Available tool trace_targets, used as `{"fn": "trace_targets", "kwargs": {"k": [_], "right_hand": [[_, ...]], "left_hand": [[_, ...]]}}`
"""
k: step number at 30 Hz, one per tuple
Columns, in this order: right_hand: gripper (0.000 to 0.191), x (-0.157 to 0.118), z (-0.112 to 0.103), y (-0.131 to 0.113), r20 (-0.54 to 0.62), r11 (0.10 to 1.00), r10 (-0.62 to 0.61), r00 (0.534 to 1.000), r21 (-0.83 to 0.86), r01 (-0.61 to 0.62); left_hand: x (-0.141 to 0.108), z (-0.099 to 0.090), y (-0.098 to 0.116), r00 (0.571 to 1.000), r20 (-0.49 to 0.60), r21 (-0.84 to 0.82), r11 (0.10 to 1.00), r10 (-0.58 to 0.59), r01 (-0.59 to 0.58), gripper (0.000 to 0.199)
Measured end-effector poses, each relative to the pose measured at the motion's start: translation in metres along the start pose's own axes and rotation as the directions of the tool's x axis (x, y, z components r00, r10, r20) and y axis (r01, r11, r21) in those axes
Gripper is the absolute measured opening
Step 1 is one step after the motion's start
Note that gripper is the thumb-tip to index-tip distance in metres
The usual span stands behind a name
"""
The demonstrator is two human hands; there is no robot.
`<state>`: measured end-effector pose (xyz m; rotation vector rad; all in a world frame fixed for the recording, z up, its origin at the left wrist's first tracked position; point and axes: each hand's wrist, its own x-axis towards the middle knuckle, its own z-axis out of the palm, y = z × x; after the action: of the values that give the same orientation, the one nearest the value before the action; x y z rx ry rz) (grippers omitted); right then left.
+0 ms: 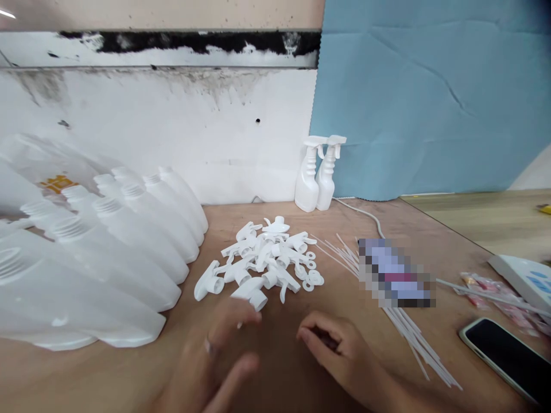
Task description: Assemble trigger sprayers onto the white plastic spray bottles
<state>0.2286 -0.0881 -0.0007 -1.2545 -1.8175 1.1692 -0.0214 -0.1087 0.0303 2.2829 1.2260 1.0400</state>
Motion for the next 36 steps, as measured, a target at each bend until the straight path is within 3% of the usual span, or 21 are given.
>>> {"fn": "trace_targets", "kwargs": {"k": [3,6,8,12,18,22,26,30,33,36], "right_hand": [[0.023,0.009,-0.017,0.005,-0.108,0.964,-0.131,0.986,-0.248,0.101],[0.016,0.021,-0.031,0.013,-0.21,0.88,-0.298,0.931,-0.437,0.183],[0.021,0.028,-0.036,0.018,-0.256,0.832,-0.376,0.89,-0.517,0.203],[0.042,0.036,-0.037,0.026,-0.254,0.791,-0.394,0.883,-0.582,0.185],[0.028,0.038,-0.041,0.027,-0.225,0.786,-0.373,0.9,-0.592,0.178],[0.024,0.039,-0.044,0.025,-0.239,0.806,-0.373,0.896,-0.562,0.186],[0.018,0.043,-0.044,0.026,-0.278,0.847,-0.318,0.906,-0.514,0.139],[0.013,0.045,-0.044,0.025,-0.332,0.898,-0.25,0.91,-0.43,0.089],[0.013,0.041,-0.044,0.02,-0.397,0.912,-0.304,0.866,-0.385,0.143],[0.011,0.034,-0.037,0.013,-0.388,0.832,-0.516,0.764,-0.44,0.339]], "left_hand": [[0.023,0.005,-0.027,0.994,-0.069,0.202,0.977,0.08,-0.065,0.04],[0.027,0.011,-0.037,0.994,0.013,0.395,0.912,0.111,-0.107,0.06],[0.024,0.014,-0.039,0.993,0.06,0.439,0.891,0.103,-0.119,0.059],[0.021,0.017,-0.042,0.986,0.089,0.455,0.874,0.144,-0.169,0.037],[0.018,0.013,-0.044,0.961,0.078,0.363,0.89,0.266,-0.276,0.044],[0.018,0.013,-0.033,0.98,0.008,0.188,0.962,0.2,-0.198,0.038],[0.025,0.024,-0.026,0.997,-0.068,0.049,0.999,0.026,-0.023,0.023],[0.033,0.034,-0.022,0.99,-0.016,-0.043,0.989,-0.141,0.14,0.026],[0.034,0.036,-0.017,0.991,0.069,-0.073,0.99,-0.115,0.12,0.03],[0.031,0.037,-0.015,0.99,0.085,-0.042,0.992,-0.115,0.119,0.044]]}}
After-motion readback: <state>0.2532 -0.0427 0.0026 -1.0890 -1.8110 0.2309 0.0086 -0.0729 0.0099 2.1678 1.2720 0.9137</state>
